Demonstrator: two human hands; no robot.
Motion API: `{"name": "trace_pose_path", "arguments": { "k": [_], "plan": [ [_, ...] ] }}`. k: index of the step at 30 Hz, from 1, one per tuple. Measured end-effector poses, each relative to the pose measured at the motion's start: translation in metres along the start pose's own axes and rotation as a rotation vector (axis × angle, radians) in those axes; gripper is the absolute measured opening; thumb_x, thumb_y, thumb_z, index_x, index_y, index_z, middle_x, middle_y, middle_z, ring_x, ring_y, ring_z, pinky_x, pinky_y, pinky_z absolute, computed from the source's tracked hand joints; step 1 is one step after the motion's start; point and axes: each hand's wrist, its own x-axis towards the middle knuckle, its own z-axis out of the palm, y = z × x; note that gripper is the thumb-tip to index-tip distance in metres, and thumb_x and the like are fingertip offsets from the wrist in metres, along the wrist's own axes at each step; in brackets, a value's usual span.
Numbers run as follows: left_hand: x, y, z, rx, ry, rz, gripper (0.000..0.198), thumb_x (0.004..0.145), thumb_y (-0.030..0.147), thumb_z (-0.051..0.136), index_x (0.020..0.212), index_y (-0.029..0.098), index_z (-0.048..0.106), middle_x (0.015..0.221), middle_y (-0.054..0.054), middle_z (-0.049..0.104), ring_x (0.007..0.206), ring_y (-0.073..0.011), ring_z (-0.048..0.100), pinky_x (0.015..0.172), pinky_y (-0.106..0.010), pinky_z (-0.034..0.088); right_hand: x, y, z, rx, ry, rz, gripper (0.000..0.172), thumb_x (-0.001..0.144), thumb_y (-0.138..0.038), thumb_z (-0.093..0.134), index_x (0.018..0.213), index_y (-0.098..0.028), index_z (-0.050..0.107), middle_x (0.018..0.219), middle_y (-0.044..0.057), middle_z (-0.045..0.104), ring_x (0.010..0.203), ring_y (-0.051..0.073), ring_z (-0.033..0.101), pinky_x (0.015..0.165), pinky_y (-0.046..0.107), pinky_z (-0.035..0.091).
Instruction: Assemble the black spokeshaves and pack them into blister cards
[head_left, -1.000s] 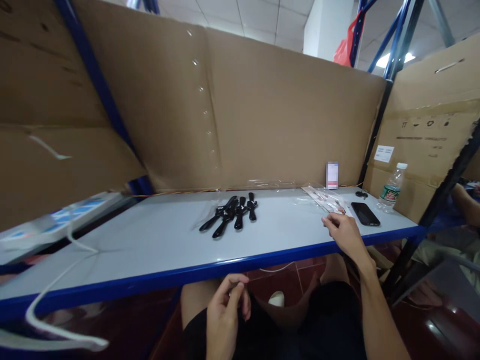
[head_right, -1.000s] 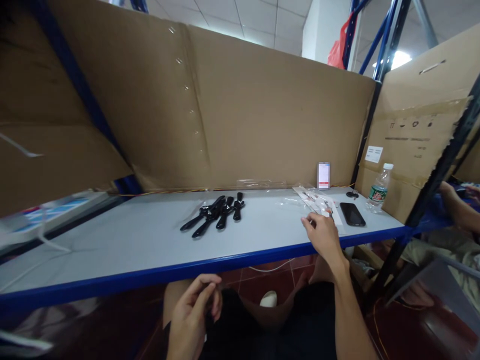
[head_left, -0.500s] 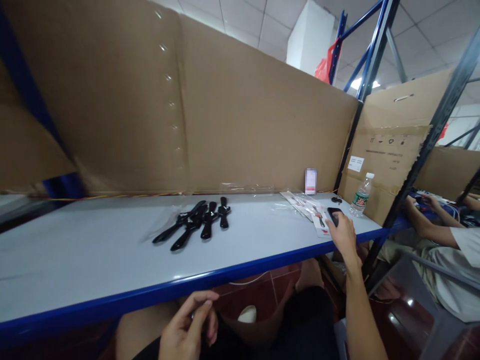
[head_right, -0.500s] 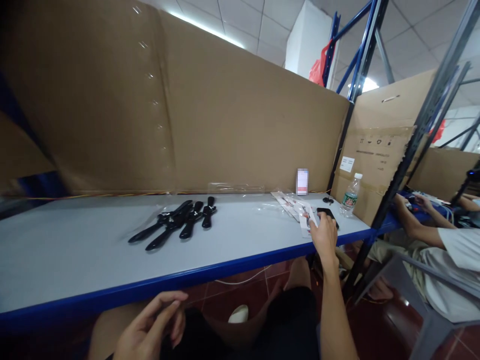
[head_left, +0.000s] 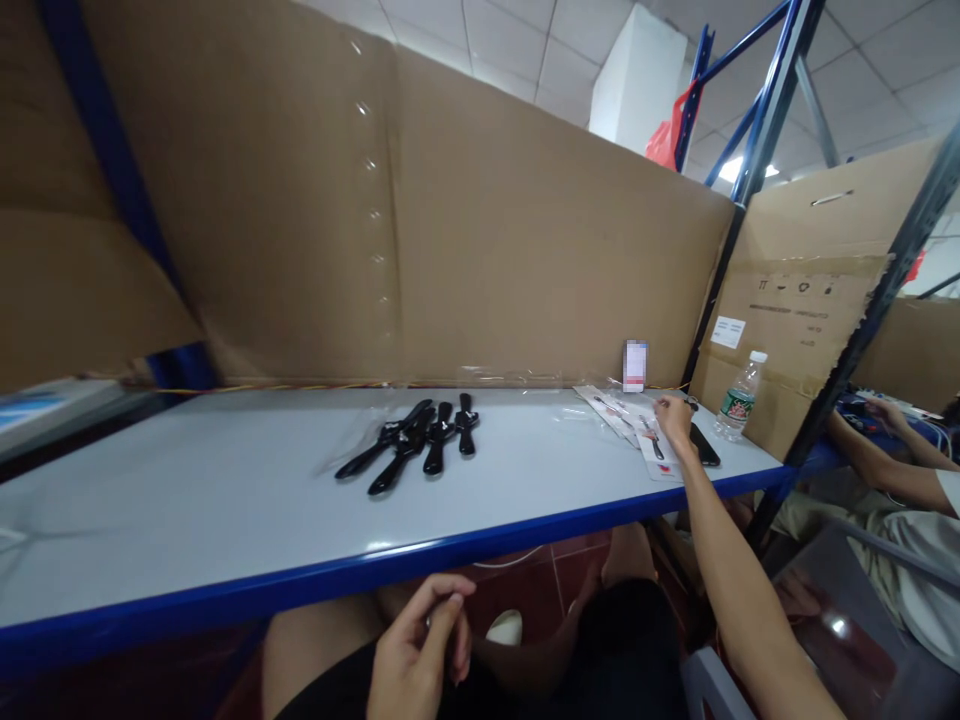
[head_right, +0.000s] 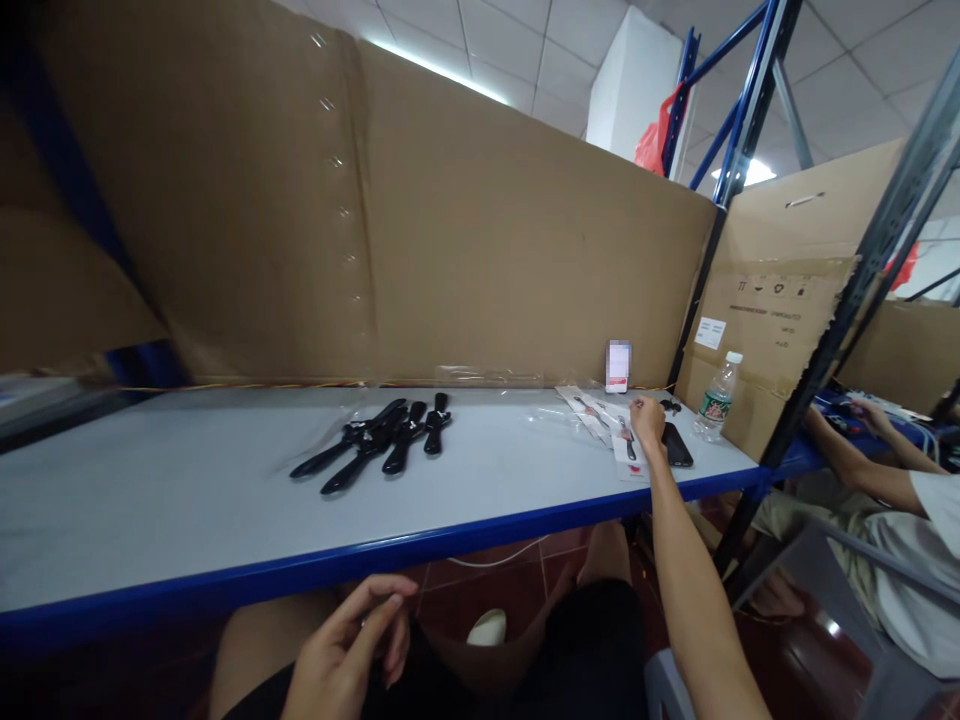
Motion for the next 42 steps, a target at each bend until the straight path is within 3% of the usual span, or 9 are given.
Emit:
{"name": "trace_pose_path", "arguments": {
  "k": [5, 9, 12, 15, 18, 21, 28, 36, 42],
  "plan": [
    [-0.002, 0.000, 0.002, -0.008, -0.009, 0.038, 0.039, 0.080, 0.057, 0.067, 0.085, 0.019, 0.061, 0.040, 0.008, 0.042, 0.036, -0.0097, 0.038, 0.038, -0.019, 0.032, -0.014, -0.008, -0.019, 0.303, 0.320, -0.068, 0.034, 0.092, -0.033, 0.050, 0.103, -0.014, 0.075, 0.097, 0.014, 0.077, 0.091, 0.023, 0.067, 0.080, 0.028, 0.044],
    [-0.010, 0.011, 0.010, -0.035, -0.007, 0.090, 0.037, 0.085, 0.052, 0.067, 0.100, 0.020, 0.061, 0.048, 0.007, 0.048, 0.039, -0.0093, 0.041, 0.039, -0.019, 0.034, -0.066, -0.022, -0.039, 0.846, 0.443, -0.034, 0.032, 0.084, -0.045, 0.063, 0.090, -0.015, 0.069, 0.075, 0.009, 0.073, 0.064, 0.019, 0.062, 0.060, 0.027, 0.044],
    [-0.017, 0.022, 0.020, -0.135, -0.009, 0.162, 0.050, 0.086, 0.053, 0.067, 0.124, 0.021, 0.056, 0.073, -0.001, 0.065, 0.056, -0.0141, 0.059, 0.047, -0.022, 0.046, -0.137, -0.043, -0.046, 1.244, 0.110, 0.038, 0.035, 0.076, -0.048, 0.075, 0.088, -0.016, 0.065, 0.068, 0.005, 0.071, 0.047, 0.012, 0.048, 0.046, 0.023, 0.035],
    [-0.020, 0.033, 0.027, -0.330, -0.033, 0.162, 0.074, 0.083, 0.066, 0.064, 0.142, 0.024, 0.046, 0.110, -0.013, 0.071, 0.092, -0.0272, 0.072, 0.073, -0.037, 0.058, -0.215, -0.074, -0.036, 1.364, -0.304, 0.109, 0.041, 0.074, -0.052, 0.079, 0.086, -0.016, 0.064, 0.060, 0.004, 0.068, 0.042, 0.009, 0.044, 0.042, 0.020, 0.031],
    [-0.020, 0.043, 0.026, -0.522, 0.009, 0.147, 0.089, 0.080, 0.078, 0.057, 0.152, 0.029, 0.035, 0.127, -0.018, 0.066, 0.111, -0.0345, 0.069, 0.096, -0.051, 0.052, -0.273, -0.102, -0.016, 1.365, -0.724, 0.091, 0.046, 0.076, -0.060, 0.074, 0.080, -0.017, 0.059, 0.056, 0.004, 0.067, 0.037, 0.008, 0.042, 0.039, 0.019, 0.028],
    [-0.020, 0.054, 0.016, -0.605, 0.145, 0.175, 0.085, 0.082, 0.079, 0.051, 0.152, 0.033, 0.036, 0.125, -0.017, 0.068, 0.111, -0.0351, 0.069, 0.099, -0.055, 0.049, -0.305, -0.118, -0.003, 1.352, -0.978, 0.047, 0.050, 0.076, -0.066, 0.070, 0.081, -0.019, 0.055, 0.054, 0.003, 0.067, 0.033, 0.007, 0.041, 0.036, 0.018, 0.025],
    [-0.017, 0.064, 0.000, -0.587, 0.250, 0.176, 0.075, 0.086, 0.073, 0.053, 0.149, 0.034, 0.044, 0.105, -0.012, 0.072, 0.085, -0.0257, 0.073, 0.078, -0.043, 0.059, -0.315, -0.129, -0.008, 1.213, -1.103, -0.109, 0.053, 0.083, -0.070, 0.059, 0.088, -0.018, 0.056, 0.049, 0.000, 0.062, 0.031, 0.008, 0.043, 0.033, 0.017, 0.025],
    [-0.011, 0.063, -0.010, -0.608, 0.215, 0.132, 0.072, 0.088, 0.073, 0.049, 0.144, 0.028, 0.049, 0.110, -0.015, 0.071, 0.095, -0.0283, 0.072, 0.088, -0.048, 0.056, -0.304, -0.132, -0.009, 1.250, -1.178, -0.138, 0.046, 0.083, -0.063, 0.063, 0.090, -0.018, 0.057, 0.044, -0.007, 0.053, 0.031, 0.007, 0.036, 0.034, 0.018, 0.025],
    [-0.007, 0.070, -0.028, -0.598, 0.346, 0.216, 0.073, 0.089, 0.073, 0.048, 0.147, 0.029, 0.045, 0.130, -0.016, 0.064, 0.121, -0.0321, 0.063, 0.110, -0.055, 0.041, -0.272, -0.199, 0.001, 1.373, -1.152, -0.130, 0.041, 0.080, -0.055, 0.066, 0.096, -0.018, 0.057, 0.049, -0.005, 0.059, 0.034, 0.008, 0.040, 0.035, 0.018, 0.027]
  ]
}}
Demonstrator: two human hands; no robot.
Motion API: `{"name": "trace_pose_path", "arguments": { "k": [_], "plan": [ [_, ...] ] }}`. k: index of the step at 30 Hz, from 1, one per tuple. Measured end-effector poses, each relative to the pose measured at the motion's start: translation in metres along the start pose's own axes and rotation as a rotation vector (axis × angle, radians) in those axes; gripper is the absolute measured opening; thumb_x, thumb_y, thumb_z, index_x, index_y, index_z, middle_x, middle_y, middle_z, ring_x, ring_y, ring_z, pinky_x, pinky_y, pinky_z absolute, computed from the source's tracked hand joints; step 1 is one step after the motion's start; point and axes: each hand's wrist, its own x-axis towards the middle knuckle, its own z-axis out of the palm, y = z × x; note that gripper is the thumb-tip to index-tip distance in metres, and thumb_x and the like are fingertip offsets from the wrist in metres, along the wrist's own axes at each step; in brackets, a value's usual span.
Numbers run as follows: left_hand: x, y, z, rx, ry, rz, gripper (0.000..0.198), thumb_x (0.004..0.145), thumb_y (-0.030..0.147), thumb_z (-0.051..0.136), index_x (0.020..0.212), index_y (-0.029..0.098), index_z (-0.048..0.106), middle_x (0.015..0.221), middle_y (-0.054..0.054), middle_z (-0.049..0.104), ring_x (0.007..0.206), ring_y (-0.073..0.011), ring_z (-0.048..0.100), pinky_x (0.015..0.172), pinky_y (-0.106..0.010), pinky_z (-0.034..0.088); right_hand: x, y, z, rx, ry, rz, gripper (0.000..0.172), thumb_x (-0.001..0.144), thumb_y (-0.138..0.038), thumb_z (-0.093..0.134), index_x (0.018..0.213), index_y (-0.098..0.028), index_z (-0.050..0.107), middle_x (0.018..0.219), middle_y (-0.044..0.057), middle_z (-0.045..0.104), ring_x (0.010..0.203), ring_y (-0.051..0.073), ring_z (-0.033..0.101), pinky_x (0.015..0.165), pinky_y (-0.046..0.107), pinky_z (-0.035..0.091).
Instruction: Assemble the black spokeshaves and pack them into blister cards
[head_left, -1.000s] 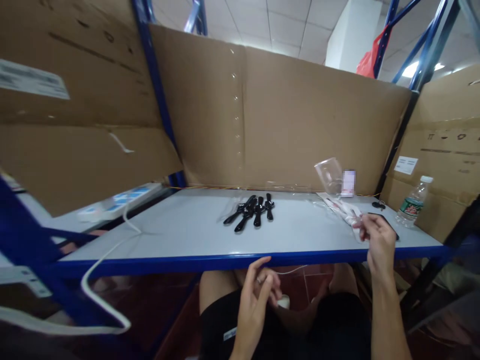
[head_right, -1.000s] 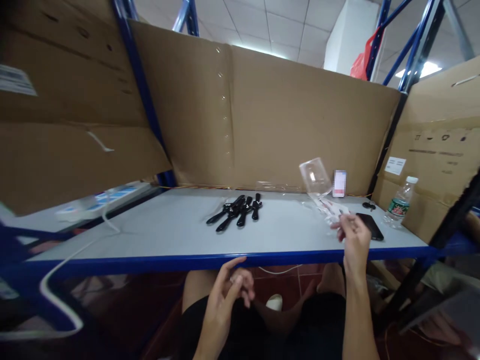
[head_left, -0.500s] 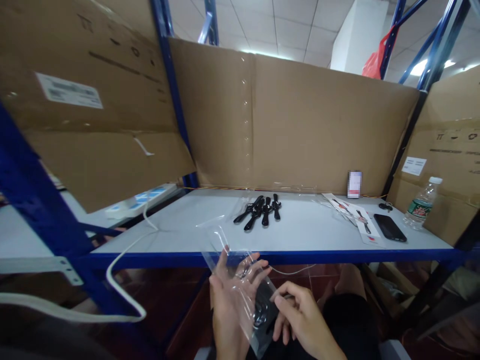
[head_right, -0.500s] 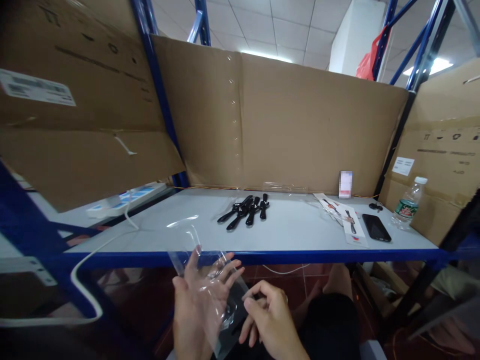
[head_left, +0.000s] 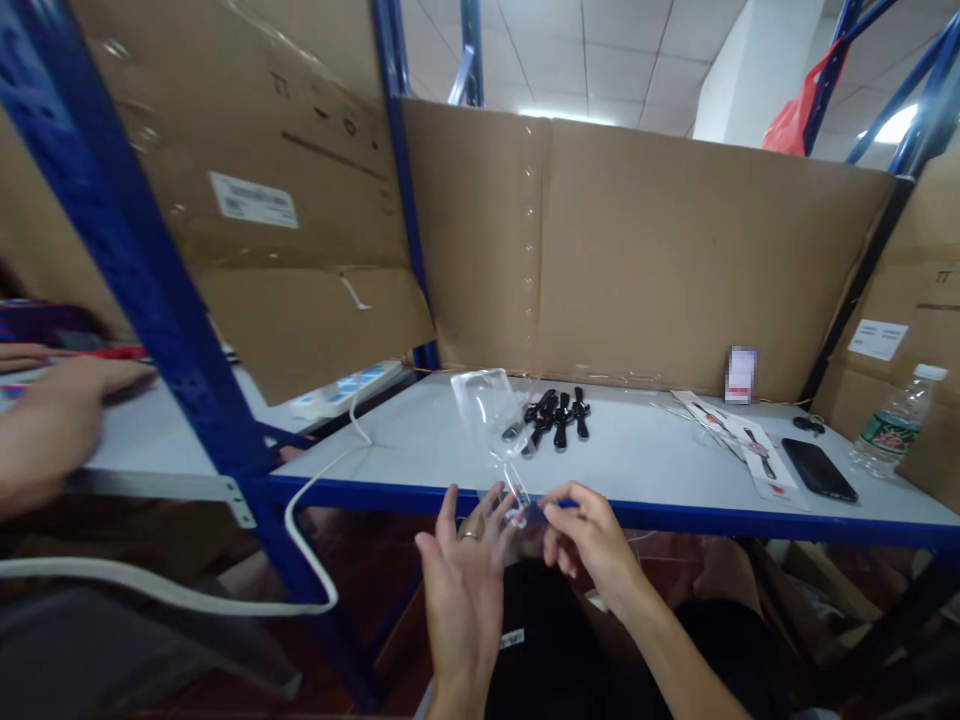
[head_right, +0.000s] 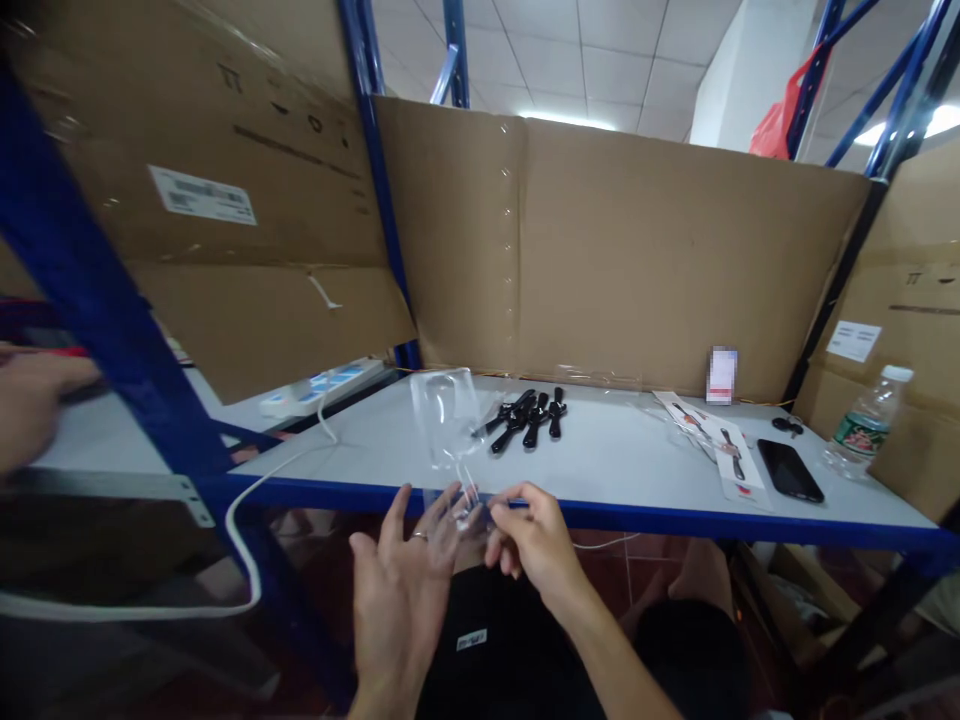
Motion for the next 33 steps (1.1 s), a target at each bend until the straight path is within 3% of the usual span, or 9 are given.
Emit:
{"name": "trace_pose_path", "arguments": {
  "k": [5, 8, 11, 13, 18, 23, 27, 33],
  "plan": [
    [0.004, 0.004, 0.000, 0.039, 0.124, 0.166, 0.058, 0.093, 0.062, 0.053, 0.136, 0.023, 0.053, 0.125, -0.014, 0.066, 0.123, -0.0303, 0.062, 0.112, -0.053, 0.039, 0.088, -0.018, 0.032, 0.022, -0.028, 0.029, 0.029, 0.085, -0.040, 0.066, 0.101, -0.017, 0.057, 0.059, -0.001, 0.067, 0.042, 0.010, 0.052, 0.039, 0.017, 0.035],
    [0.004, 0.006, 0.002, 0.062, 0.148, 0.223, 0.052, 0.093, 0.058, 0.054, 0.132, 0.023, 0.056, 0.121, -0.013, 0.068, 0.121, -0.0299, 0.063, 0.110, -0.052, 0.040, 0.115, -0.016, 0.029, -0.163, 0.062, 0.050, 0.022, 0.094, -0.032, 0.055, 0.106, -0.015, 0.060, 0.060, 0.000, 0.068, 0.041, 0.010, 0.052, 0.041, 0.018, 0.036],
    [0.006, 0.005, -0.001, 0.094, 0.172, 0.272, 0.047, 0.093, 0.054, 0.056, 0.126, 0.022, 0.059, 0.113, -0.011, 0.071, 0.112, -0.0280, 0.067, 0.100, -0.046, 0.048, 0.115, -0.013, 0.001, -0.484, 0.270, -0.078, 0.020, 0.095, -0.027, 0.051, 0.096, -0.016, 0.068, 0.062, 0.000, 0.069, 0.049, 0.011, 0.057, 0.049, 0.019, 0.041],
    [0.008, 0.004, -0.006, 0.114, 0.157, 0.275, 0.043, 0.091, 0.052, 0.059, 0.120, 0.020, 0.063, 0.105, -0.010, 0.072, 0.103, -0.0257, 0.069, 0.087, -0.039, 0.053, 0.107, -0.016, -0.026, -0.732, 0.371, -0.134, 0.023, 0.096, -0.028, 0.050, 0.091, -0.018, 0.071, 0.070, 0.002, 0.072, 0.065, 0.014, 0.066, 0.061, 0.020, 0.045],
    [0.012, -0.004, -0.015, 0.150, 0.090, 0.231, 0.035, 0.084, 0.048, 0.068, 0.093, 0.015, 0.070, 0.078, -0.006, 0.070, 0.074, -0.0181, 0.068, 0.067, -0.028, 0.054, 0.099, -0.029, -0.075, -1.286, 0.505, 0.014, 0.024, 0.099, -0.034, 0.051, 0.109, -0.021, 0.069, 0.102, 0.010, 0.076, 0.098, 0.023, 0.070, 0.078, 0.028, 0.046],
    [0.010, -0.004, -0.013, 0.185, 0.024, 0.196, 0.031, 0.079, 0.045, 0.075, 0.083, 0.015, 0.070, 0.069, -0.003, 0.066, 0.066, -0.0144, 0.063, 0.062, -0.024, 0.052, 0.118, -0.023, -0.076, -1.475, 0.424, 0.052, 0.045, 0.099, -0.048, 0.051, 0.125, -0.012, 0.060, 0.116, 0.021, 0.071, 0.107, 0.031, 0.069, 0.082, 0.034, 0.048],
    [0.008, -0.001, -0.011, 0.217, 0.003, 0.184, 0.030, 0.076, 0.044, 0.077, 0.082, 0.015, 0.070, 0.066, -0.002, 0.064, 0.064, -0.0139, 0.061, 0.060, -0.023, 0.051, 0.137, -0.020, -0.072, -1.500, 0.355, 0.060, 0.039, 0.097, -0.040, 0.052, 0.120, -0.010, 0.063, 0.115, 0.022, 0.072, 0.108, 0.033, 0.069, 0.082, 0.035, 0.049],
    [0.008, 0.000, -0.011, 0.226, 0.010, 0.179, 0.032, 0.073, 0.044, 0.080, 0.080, 0.015, 0.069, 0.065, -0.002, 0.063, 0.062, -0.0133, 0.060, 0.060, -0.023, 0.052, 0.145, -0.033, -0.078, -1.469, 0.302, 0.187, 0.037, 0.094, -0.034, 0.057, 0.121, -0.010, 0.065, 0.123, 0.023, 0.069, 0.112, 0.033, 0.068, 0.081, 0.035, 0.051]
  ]
}}
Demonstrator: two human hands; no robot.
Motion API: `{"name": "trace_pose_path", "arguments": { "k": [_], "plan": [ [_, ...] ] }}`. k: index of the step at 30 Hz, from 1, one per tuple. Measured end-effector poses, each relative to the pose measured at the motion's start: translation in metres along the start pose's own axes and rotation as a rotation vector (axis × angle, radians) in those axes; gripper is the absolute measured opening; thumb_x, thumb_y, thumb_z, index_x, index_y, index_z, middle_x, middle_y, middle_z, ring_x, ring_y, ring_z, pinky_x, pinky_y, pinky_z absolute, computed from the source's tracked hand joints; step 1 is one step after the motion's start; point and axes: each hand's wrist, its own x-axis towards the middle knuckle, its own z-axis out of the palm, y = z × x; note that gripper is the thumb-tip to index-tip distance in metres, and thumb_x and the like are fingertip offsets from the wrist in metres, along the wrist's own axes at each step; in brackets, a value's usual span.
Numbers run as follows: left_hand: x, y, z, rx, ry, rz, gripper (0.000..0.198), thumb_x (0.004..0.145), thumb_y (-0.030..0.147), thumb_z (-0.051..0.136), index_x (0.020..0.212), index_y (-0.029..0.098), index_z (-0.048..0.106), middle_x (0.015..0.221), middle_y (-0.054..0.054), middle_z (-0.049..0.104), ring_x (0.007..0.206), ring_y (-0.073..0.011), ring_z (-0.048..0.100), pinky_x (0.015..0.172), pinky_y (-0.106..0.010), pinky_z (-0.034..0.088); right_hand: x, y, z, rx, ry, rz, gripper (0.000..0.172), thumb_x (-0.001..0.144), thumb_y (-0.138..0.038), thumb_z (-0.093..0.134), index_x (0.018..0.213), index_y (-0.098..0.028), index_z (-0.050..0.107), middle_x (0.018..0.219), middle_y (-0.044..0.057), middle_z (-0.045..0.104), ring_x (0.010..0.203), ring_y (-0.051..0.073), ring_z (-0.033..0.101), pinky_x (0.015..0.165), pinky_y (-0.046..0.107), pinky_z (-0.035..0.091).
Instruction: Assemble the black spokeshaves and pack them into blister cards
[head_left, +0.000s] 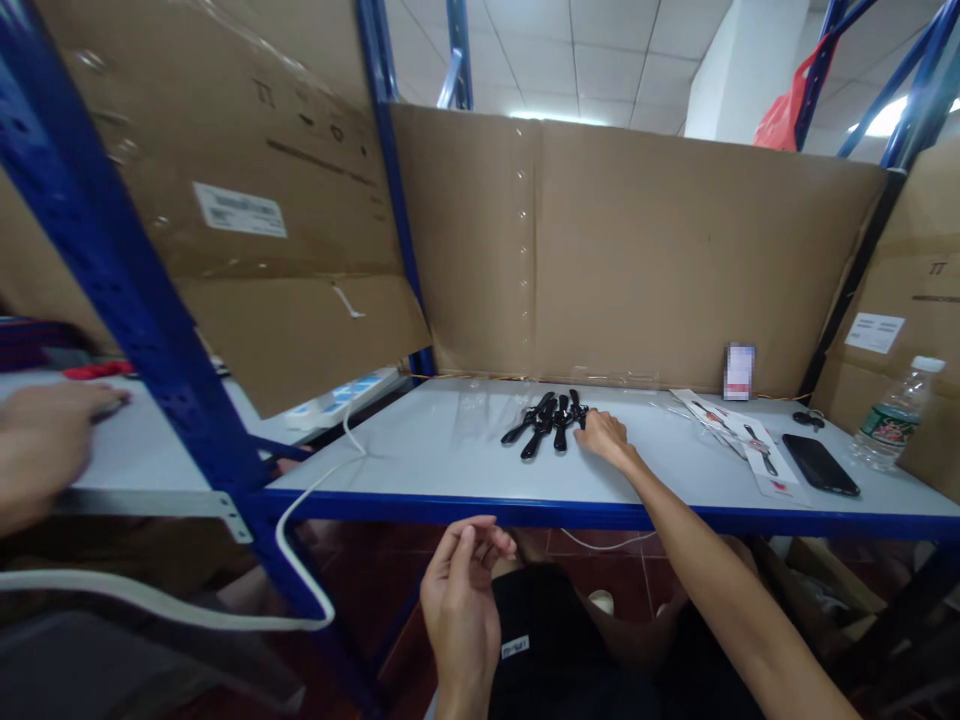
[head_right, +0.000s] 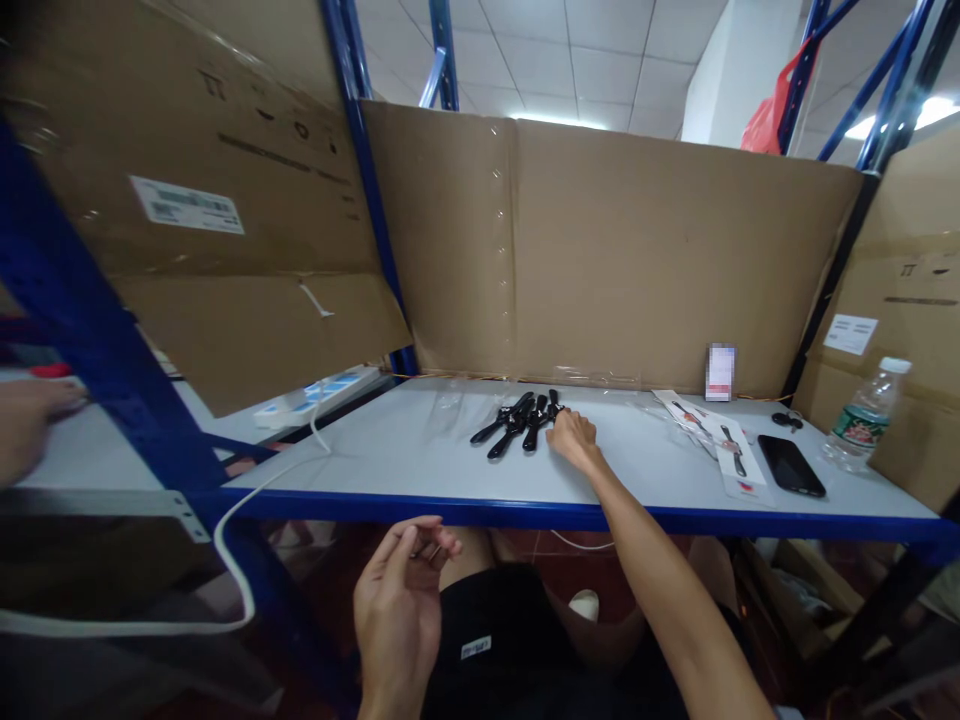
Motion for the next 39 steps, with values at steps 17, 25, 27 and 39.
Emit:
{"name": "trace_pose_path", "arguments": {
  "k": [17, 25, 27, 39],
  "plan": [
    [-0.004, 0.007, 0.005, -0.105, 0.119, 0.079, 0.025, 0.082, 0.041, 0.071, 0.079, 0.016, 0.064, 0.054, 0.002, 0.054, 0.051, -0.0104, 0.051, 0.050, -0.019, 0.042, 0.001, -0.161, 0.012, 0.071, -0.074, -0.303, 0.032, 0.094, -0.027, 0.056, 0.116, -0.009, 0.072, 0.122, 0.023, 0.070, 0.115, 0.032, 0.068, 0.085, 0.034, 0.053],
    [0.002, 0.004, -0.002, -0.082, 0.181, 0.091, 0.033, 0.086, 0.046, 0.068, 0.107, 0.021, 0.063, 0.084, -0.002, 0.067, 0.078, -0.0169, 0.066, 0.071, -0.028, 0.051, -0.065, -0.116, 0.003, 0.642, 0.103, -0.230, 0.021, 0.098, -0.027, 0.049, 0.092, -0.015, 0.065, 0.087, 0.010, 0.074, 0.082, 0.020, 0.071, 0.068, 0.025, 0.048],
    [0.001, 0.007, 0.001, -0.125, 0.120, 0.012, 0.051, 0.085, 0.061, 0.065, 0.121, 0.025, 0.059, 0.103, -0.007, 0.069, 0.098, -0.0240, 0.068, 0.087, -0.039, 0.052, -0.110, -0.084, 0.007, 0.952, -0.062, -0.270, 0.022, 0.099, -0.030, 0.046, 0.083, -0.020, 0.056, 0.055, -0.002, 0.059, 0.052, 0.013, 0.058, 0.053, 0.021, 0.041],
    [-0.017, 0.018, 0.016, -0.172, 0.020, -0.305, 0.074, 0.083, 0.074, 0.054, 0.145, 0.033, 0.049, 0.106, -0.010, 0.070, 0.088, -0.0230, 0.068, 0.084, -0.041, 0.055, -0.167, 0.009, 0.010, 0.543, 0.185, -0.124, 0.037, 0.099, -0.048, 0.051, 0.076, -0.021, 0.061, 0.067, 0.004, 0.067, 0.068, 0.019, 0.063, 0.062, 0.026, 0.039]
  ]
}}
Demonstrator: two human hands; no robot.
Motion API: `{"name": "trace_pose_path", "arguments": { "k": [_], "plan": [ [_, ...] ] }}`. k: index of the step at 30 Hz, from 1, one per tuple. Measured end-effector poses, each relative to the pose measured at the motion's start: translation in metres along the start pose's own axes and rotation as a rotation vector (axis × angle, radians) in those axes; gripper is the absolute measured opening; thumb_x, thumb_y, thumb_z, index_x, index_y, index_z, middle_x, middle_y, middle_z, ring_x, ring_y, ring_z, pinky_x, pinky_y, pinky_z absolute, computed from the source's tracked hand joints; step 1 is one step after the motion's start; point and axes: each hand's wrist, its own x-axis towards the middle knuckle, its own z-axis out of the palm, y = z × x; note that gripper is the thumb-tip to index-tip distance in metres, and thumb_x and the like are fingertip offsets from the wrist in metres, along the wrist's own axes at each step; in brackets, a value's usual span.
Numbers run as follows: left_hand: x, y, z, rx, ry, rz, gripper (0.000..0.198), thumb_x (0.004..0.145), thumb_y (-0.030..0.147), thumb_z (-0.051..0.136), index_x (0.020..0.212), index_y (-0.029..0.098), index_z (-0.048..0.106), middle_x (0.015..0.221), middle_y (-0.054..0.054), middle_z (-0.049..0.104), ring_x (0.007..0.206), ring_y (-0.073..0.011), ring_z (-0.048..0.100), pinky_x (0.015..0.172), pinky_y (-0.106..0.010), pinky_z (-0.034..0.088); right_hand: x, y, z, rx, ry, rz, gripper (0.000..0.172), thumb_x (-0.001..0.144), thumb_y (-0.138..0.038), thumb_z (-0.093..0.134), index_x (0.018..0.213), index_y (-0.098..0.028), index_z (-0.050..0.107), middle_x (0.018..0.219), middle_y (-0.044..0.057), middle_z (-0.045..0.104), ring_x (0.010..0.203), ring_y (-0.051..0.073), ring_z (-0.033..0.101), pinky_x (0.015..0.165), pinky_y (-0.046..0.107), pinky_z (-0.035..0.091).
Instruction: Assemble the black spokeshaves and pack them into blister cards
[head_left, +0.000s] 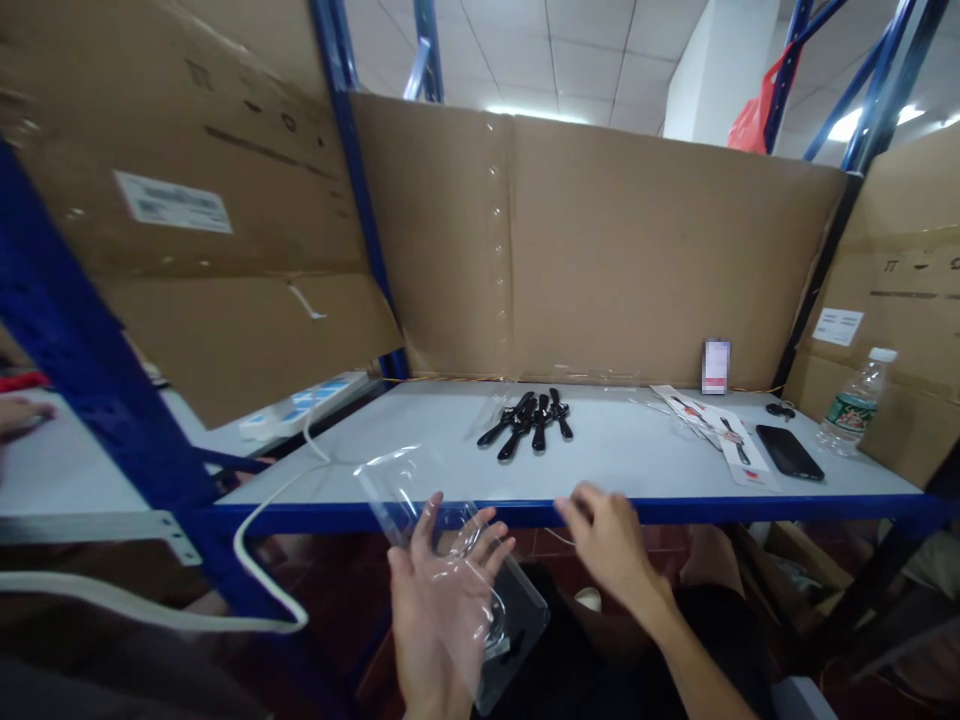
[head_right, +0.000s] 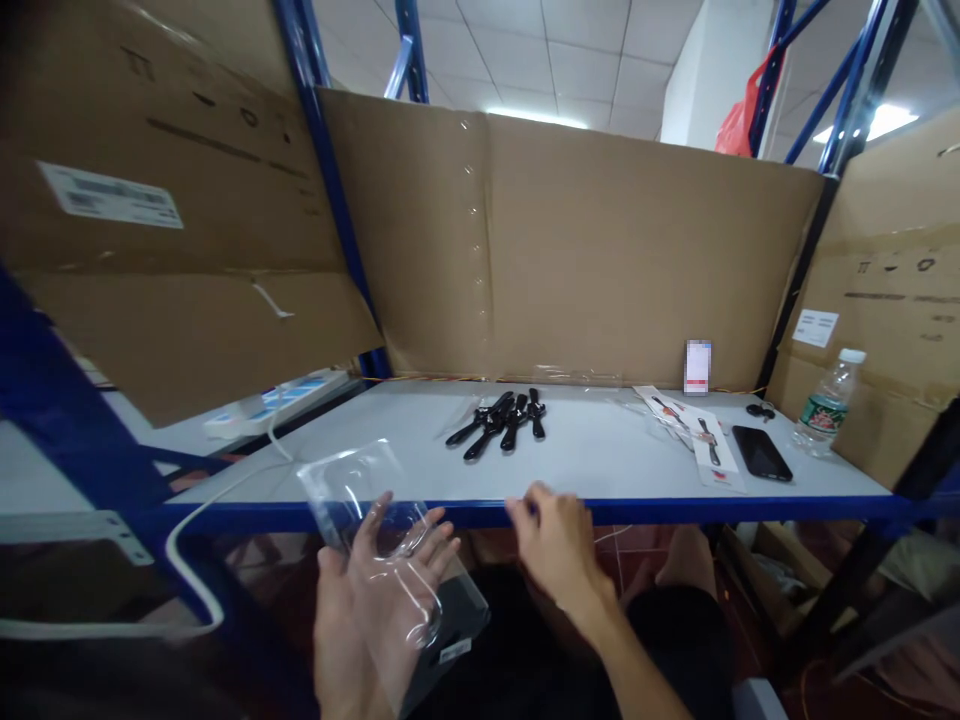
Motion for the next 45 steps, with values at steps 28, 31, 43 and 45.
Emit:
{"name": "trace_pose_path", "arguments": {
  "k": [28, 31, 43, 45],
  "plan": [
    [-0.017, -0.039, 0.015, -0.173, -0.271, -0.317, 0.053, 0.094, 0.055, 0.056, 0.132, 0.018, 0.060, 0.112, -0.016, 0.069, 0.096, -0.0282, 0.070, 0.084, -0.042, 0.057, -0.087, 0.028, -0.050, 0.733, 0.110, 0.344, 0.056, 0.078, -0.076, 0.064, 0.077, -0.020, 0.054, 0.051, -0.009, 0.037, 0.039, 0.005, 0.025, 0.034, 0.017, 0.018],
    [-0.026, -0.061, 0.020, -0.189, -0.272, -0.321, 0.051, 0.091, 0.059, 0.060, 0.124, 0.020, 0.064, 0.109, -0.014, 0.070, 0.095, -0.0264, 0.070, 0.082, -0.040, 0.057, -0.102, 0.017, -0.034, 0.667, 0.072, 0.302, 0.057, 0.083, -0.076, 0.057, 0.072, -0.020, 0.053, 0.053, -0.005, 0.043, 0.041, 0.007, 0.031, 0.037, 0.018, 0.024],
    [-0.047, -0.097, 0.027, -0.210, -0.258, -0.365, 0.046, 0.085, 0.059, 0.068, 0.113, 0.023, 0.065, 0.112, -0.009, 0.071, 0.108, -0.0280, 0.069, 0.098, -0.046, 0.053, -0.115, 0.030, -0.026, 0.165, 0.107, 0.110, 0.044, 0.100, -0.055, 0.038, 0.100, -0.022, 0.068, 0.089, 0.009, 0.076, 0.077, 0.022, 0.071, 0.067, 0.026, 0.051],
    [-0.051, -0.100, 0.027, -0.191, -0.244, -0.340, 0.048, 0.085, 0.060, 0.068, 0.115, 0.023, 0.064, 0.112, -0.009, 0.071, 0.108, -0.0282, 0.069, 0.098, -0.047, 0.053, -0.116, 0.032, -0.027, 0.129, 0.060, 0.113, 0.048, 0.100, -0.055, 0.037, 0.102, -0.022, 0.071, 0.089, 0.009, 0.077, 0.077, 0.023, 0.071, 0.066, 0.026, 0.051]
  ]
}}
